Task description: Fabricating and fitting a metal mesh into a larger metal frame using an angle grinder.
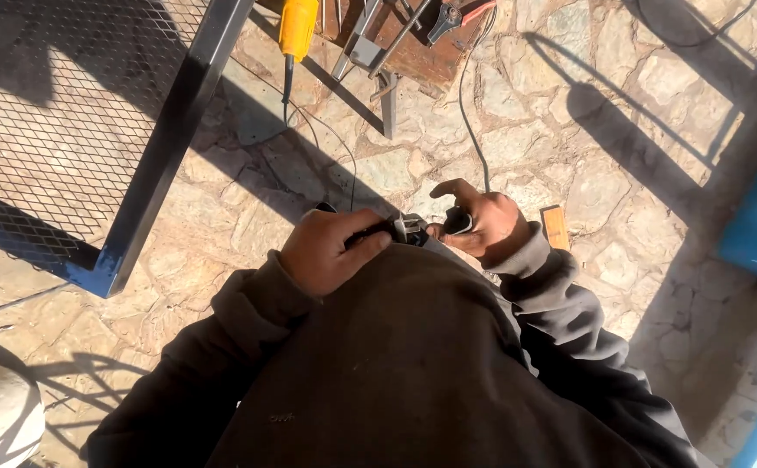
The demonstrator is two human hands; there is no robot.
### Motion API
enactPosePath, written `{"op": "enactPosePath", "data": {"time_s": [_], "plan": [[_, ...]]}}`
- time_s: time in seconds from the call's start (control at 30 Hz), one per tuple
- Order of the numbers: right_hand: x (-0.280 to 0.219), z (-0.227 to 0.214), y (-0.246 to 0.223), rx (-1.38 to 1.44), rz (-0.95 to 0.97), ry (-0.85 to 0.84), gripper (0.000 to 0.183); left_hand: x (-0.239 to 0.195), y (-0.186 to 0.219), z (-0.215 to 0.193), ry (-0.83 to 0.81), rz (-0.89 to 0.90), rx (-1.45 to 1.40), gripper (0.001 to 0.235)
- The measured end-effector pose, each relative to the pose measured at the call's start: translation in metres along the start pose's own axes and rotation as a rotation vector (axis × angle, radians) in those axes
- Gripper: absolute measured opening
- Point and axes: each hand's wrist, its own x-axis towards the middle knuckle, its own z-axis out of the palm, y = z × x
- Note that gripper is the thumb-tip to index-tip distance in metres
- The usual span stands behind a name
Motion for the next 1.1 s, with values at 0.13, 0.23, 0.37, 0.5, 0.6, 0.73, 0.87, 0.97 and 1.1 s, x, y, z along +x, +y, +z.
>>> {"op": "enactPosePath", "data": {"time_s": [0.13, 0.23, 0.37, 0.5, 0.6, 0.73, 0.87, 0.97, 1.1], "plan": [[-0.002, 0.021, 0.008, -0.003, -0.126, 0.045, 0.057, 0.005, 0.007, 0.002, 0.019, 0.179, 0.084, 0.027], [-0.003, 0.027, 0.004, -0.126, -0.087, 0.058, 0.048, 0.006, 0.007, 0.001, 0.058, 0.270, 0.243, 0.023], [0.006, 0.030, 0.024, 0.008, -0.320, -0.071, 0.033, 0.007, 0.007, -0.006, 0.065, 0.354, 0.378, 0.021], [0.052, 0.083, 0.135, 0.487, -0.839, -0.462, 0.037, 0.006, 0.005, -0.011, 0.085, 0.499, 0.522, 0.027], [0.001, 0.033, -0.010, -0.054, -0.076, 0.134, 0.030, 0.009, 0.007, -0.012, 0.081, 0.510, 0.523, 0.040], [-0.002, 0.036, -0.032, -0.050, -0.302, 0.420, 0.051, 0.010, 0.006, -0.014, 0.119, 0.508, 0.485, 0.029], [-0.002, 0.040, -0.021, -0.140, -0.341, 0.526, 0.042, 0.009, 0.011, -0.016, 0.205, 0.477, 0.473, 0.026], [-0.004, 0.035, -0.024, -0.208, -0.329, 0.523, 0.040, 0.008, 0.016, -0.014, 0.226, 0.467, 0.533, 0.027], [-0.007, 0.027, -0.037, -0.297, -0.345, 0.523, 0.034, 0.013, 0.015, -0.018, 0.174, 0.423, 0.582, 0.029]]}}
